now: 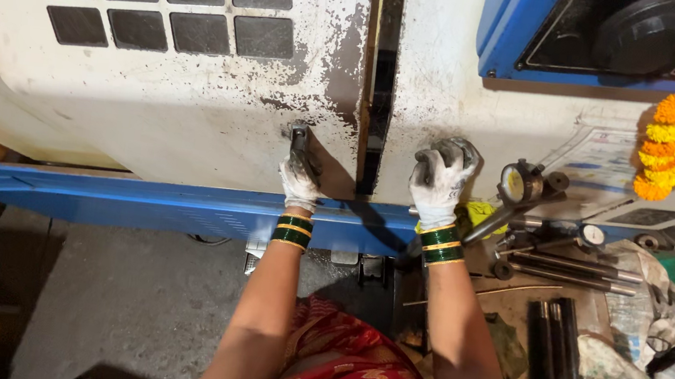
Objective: The person wipes cylindrical metal rods with a cloth, then opens a machine door to remove a rod from a lathe chuck. They wipe the rod again, place it back, and repeat the cycle of wiping and handling multiple rods.
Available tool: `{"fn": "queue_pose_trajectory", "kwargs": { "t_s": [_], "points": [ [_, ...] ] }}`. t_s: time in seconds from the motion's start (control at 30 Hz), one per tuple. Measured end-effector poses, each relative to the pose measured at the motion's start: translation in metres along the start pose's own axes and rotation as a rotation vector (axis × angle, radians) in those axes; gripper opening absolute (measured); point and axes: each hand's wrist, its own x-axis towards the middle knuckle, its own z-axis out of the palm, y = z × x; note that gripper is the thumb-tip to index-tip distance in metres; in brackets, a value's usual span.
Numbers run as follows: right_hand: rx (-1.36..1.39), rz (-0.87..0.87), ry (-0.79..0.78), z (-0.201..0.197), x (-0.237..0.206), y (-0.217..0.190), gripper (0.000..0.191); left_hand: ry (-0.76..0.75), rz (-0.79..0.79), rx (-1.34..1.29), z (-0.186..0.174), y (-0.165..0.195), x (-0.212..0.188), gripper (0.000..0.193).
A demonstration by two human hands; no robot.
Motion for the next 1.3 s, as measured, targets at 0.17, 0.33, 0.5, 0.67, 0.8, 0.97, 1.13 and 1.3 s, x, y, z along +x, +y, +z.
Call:
{"fn": "queue_pose_trajectory", "kwargs": {
  "t_s": [0.17,0.33,0.5,0.67,0.8,0.97,1.13,1.3],
  "points": [
    [-0.027,0.036,0.000,0.010,-0.006,0.011,0.016,-0.018,0.043,0.068,-0.006,-0.002,0.005,0.094],
    [0.014,0.035,0.057,0.012,-0.007,0.026,0.015,0.016,0.013,0.116,-0.004,0.000,0.008,0.096],
    [0.009,0.008,0.014,-0.001,-0.005,0.046,0.016,0.092,0.043,0.196,-0.004,-0.010,0.009,0.092],
    [0.022,0.006,0.015,-0.007,-0.005,0.068,0.016,0.147,0.031,0.235,-0.005,-0.017,0.010,0.088],
    [0.209,0.192,-0.053,-0.017,-0.017,0.094,0.014,0.174,0.035,0.331,-0.003,-0.012,0.008,0.087],
    [-0.248,-0.180,0.025,-0.026,-0.019,0.145,0.007,0.238,0.097,0.355,0.006,0.000,0.004,0.086],
    [-0.177,-0.136,0.231,-0.040,-0.011,0.174,0.028,0.261,0.102,0.473,0.008,0.006,0.001,0.082],
    [0.252,0.120,0.309,-0.067,0.018,0.151,0.009,0.310,0.004,0.266,0.015,0.011,0.001,0.071]
  ]
}}
